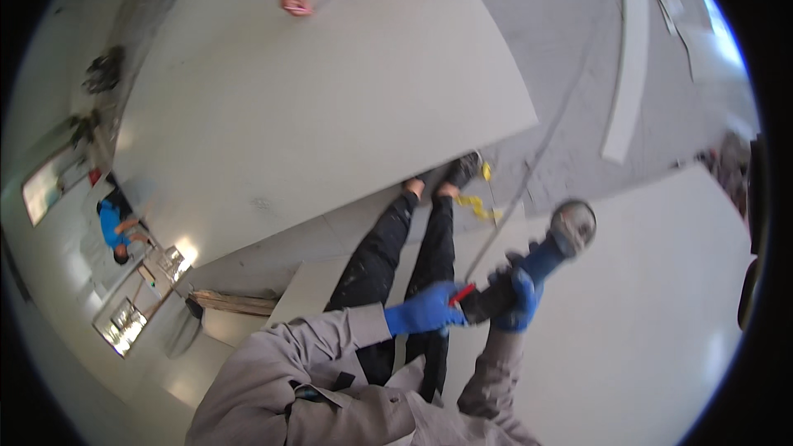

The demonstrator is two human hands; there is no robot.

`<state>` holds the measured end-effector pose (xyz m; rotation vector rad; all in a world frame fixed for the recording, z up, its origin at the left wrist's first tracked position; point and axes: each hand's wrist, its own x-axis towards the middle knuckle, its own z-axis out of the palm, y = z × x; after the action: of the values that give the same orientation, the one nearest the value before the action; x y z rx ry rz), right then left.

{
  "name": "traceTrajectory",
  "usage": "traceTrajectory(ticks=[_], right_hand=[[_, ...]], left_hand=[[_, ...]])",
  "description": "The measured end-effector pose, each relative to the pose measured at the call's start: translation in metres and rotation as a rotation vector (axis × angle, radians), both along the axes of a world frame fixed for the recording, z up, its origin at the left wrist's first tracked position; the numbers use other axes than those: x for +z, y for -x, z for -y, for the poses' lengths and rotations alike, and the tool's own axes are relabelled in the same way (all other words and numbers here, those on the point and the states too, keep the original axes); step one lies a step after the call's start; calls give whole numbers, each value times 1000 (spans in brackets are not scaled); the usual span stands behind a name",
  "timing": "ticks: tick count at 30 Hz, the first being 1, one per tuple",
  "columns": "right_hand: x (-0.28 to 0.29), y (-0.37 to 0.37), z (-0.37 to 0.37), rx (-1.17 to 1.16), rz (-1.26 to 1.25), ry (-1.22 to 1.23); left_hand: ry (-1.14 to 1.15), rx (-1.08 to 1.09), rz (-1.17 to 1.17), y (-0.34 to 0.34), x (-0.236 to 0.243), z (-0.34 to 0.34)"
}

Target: The person marks a large white board with a red marker, then uses an angle grinder to cut along the marked lines. After cutting, the person handles the cut pieces and places them aside.

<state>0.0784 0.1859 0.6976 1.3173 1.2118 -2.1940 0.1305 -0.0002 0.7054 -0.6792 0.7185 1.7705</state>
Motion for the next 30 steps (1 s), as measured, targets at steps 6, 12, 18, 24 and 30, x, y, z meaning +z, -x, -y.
traceTrajectory(ticks=[6,12,18,24,30], right_hand=[[-34,54,2,-491,-29,654],[-49,73,-2,-662,-108,751],[-69,58,-7,-549,-123,628],[-87,27,-30,-504,-31,546],[-104,10,-44,-400,22,322]], left_hand=[[242,-17,-319,74,16,-5],[388,7,-783,104,-7,-27],[559,-292,-1005,117,-3,-20],[642,-616,-1305,114,-18,-16],[550,-918,-1427,94,-39,-22]])
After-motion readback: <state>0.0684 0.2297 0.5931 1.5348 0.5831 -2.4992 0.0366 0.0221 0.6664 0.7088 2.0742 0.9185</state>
